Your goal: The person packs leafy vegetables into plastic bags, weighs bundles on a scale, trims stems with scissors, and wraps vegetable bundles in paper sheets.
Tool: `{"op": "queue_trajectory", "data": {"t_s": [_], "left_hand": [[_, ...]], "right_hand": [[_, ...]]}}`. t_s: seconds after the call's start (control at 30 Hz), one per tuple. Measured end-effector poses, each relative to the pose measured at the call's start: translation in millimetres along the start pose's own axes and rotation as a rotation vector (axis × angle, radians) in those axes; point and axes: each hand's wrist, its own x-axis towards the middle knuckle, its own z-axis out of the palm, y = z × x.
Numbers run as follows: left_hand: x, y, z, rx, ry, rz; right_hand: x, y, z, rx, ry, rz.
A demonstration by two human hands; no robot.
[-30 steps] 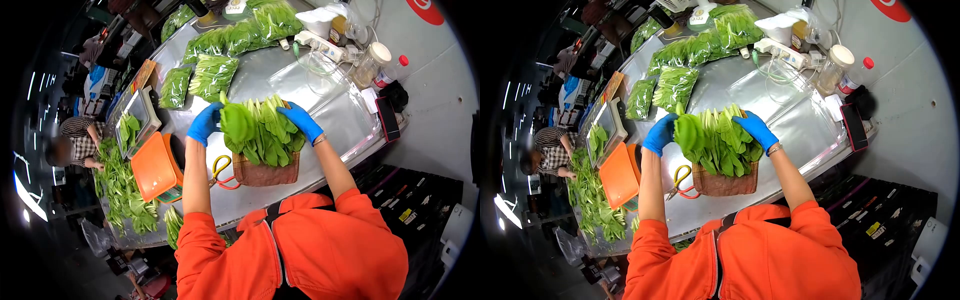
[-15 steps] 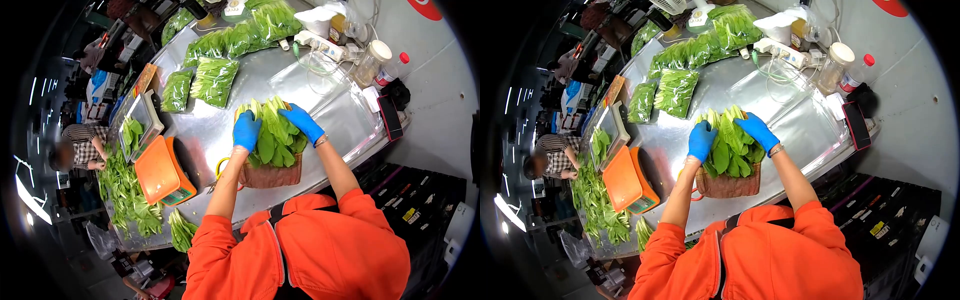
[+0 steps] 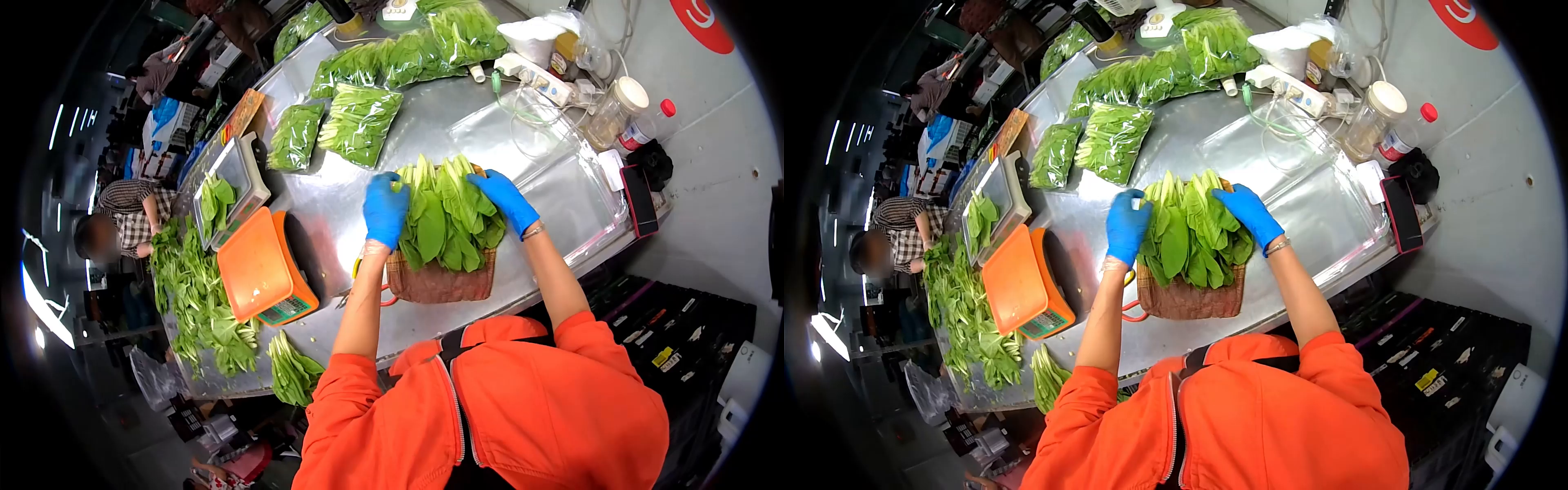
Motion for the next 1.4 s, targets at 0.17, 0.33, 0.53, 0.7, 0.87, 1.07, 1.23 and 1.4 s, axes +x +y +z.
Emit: {"op": "queue_trajectory", "data": {"t_s": [0.17,0.33,0.53,0.7,0.87,1.07,1.23,1.4], "left_hand": [[17.8,-83.3,20.9,-0.163,-0.039,-0.389],[26.7,-66.7,0.3,-0.38,-0.538,-0.837],[26.3,-49.1,-11.1,-0.39,-0.752,-0.773],[21.5,-36.4,-16.3,-0.503,-0.771,-0.73],[1.6,-19.3,-10.0,-0.499,-0.765,-0.465],[-14.4,-9.4,-15.4,-0.517,-0.604,-0.509],[-21.8,-0.9,-45.2,-0.698,-0.728,-0.57],[-28.0,-51.9,-35.0,-1.128,-0.725,-0.778]], "right_hand": [[1.7,-2.1,-7.1,-0.105,-0.027,0.125],[-15.7,-14.2,6.7,0.158,-0.035,-0.095],[4.4,4.1,15.0,0.158,-0.114,0.023],[-14.9,-16.9,33.6,0.331,-0.144,-0.005],[-19.2,-24.9,74.3,-0.737,0.235,-0.033],[-4.7,-13.7,73.1,-0.292,-0.029,-0.092],[-10.6,-26.2,86.2,-0.231,0.045,0.037],[-13.3,-23.1,85.5,-0.428,0.025,-0.017]]}}
